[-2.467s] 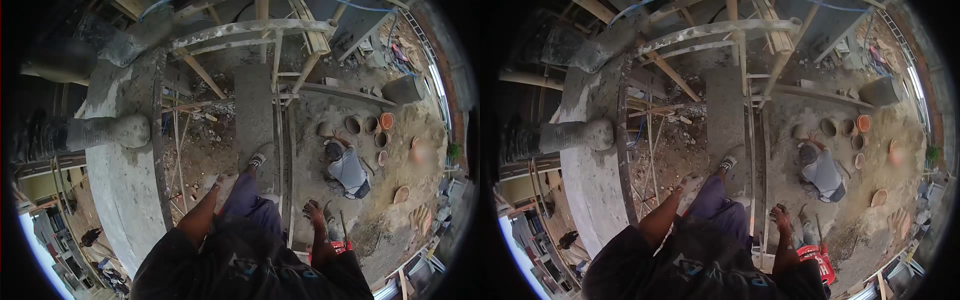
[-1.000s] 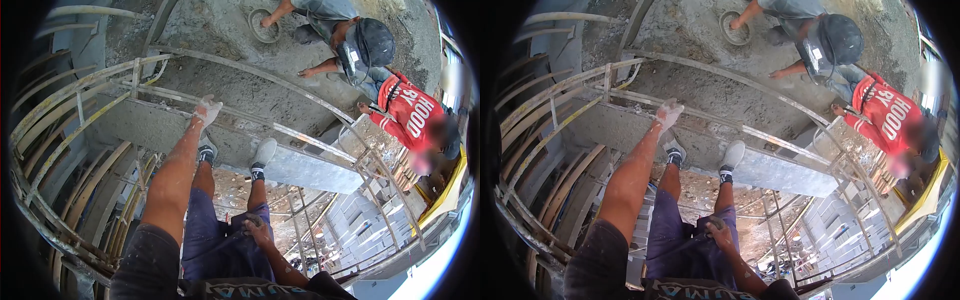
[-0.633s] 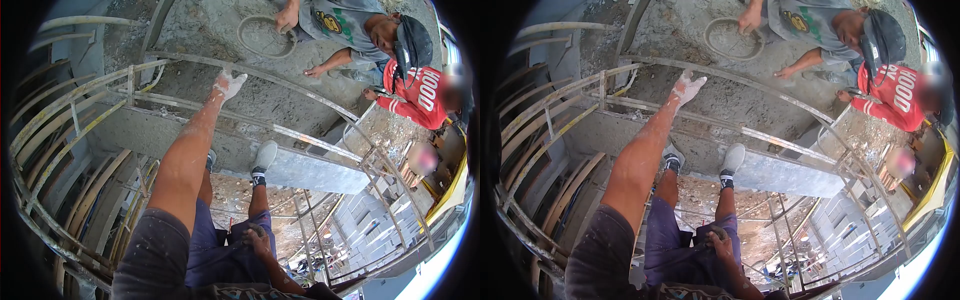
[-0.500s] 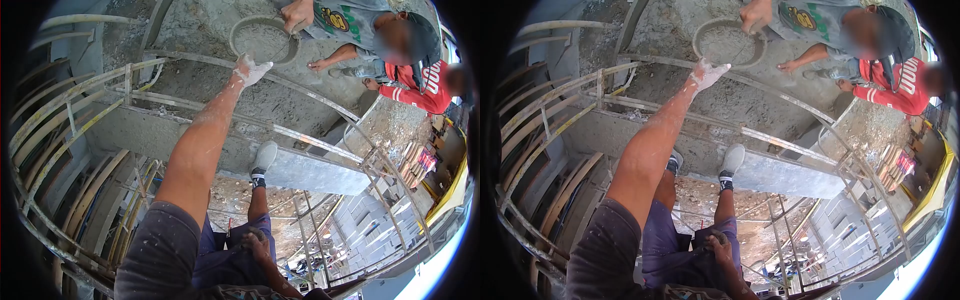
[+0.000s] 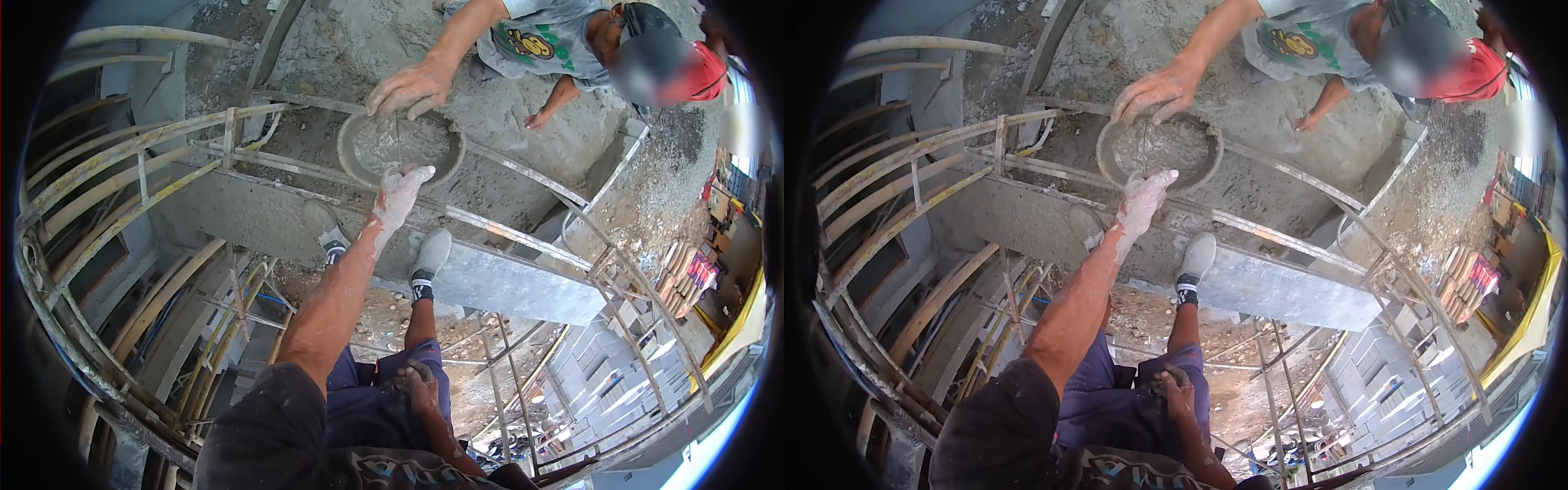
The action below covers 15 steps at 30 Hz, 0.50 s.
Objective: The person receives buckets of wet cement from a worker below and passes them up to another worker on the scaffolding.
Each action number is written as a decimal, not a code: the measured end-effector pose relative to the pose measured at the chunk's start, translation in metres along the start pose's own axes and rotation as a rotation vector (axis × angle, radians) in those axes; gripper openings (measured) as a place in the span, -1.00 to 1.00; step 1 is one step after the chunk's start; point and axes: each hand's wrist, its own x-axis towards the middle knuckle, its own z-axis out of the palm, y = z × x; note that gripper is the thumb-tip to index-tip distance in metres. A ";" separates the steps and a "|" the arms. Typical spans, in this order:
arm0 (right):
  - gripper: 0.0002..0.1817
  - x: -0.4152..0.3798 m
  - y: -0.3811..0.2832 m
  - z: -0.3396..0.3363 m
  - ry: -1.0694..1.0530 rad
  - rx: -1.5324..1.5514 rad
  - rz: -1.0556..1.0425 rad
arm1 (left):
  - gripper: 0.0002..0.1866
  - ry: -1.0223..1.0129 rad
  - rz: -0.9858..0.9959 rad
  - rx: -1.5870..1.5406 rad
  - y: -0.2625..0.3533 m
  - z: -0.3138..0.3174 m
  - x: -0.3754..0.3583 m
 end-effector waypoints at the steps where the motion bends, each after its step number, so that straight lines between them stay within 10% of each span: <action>1: -0.66 0.001 0.002 -0.002 0.004 -0.025 -0.014 | -0.59 -0.004 -0.028 -0.016 0.000 0.000 -0.014; 15: -0.47 -0.045 -0.065 -0.010 -0.171 -0.251 -0.064 | -0.66 0.073 -0.300 -0.240 0.080 -0.047 -0.306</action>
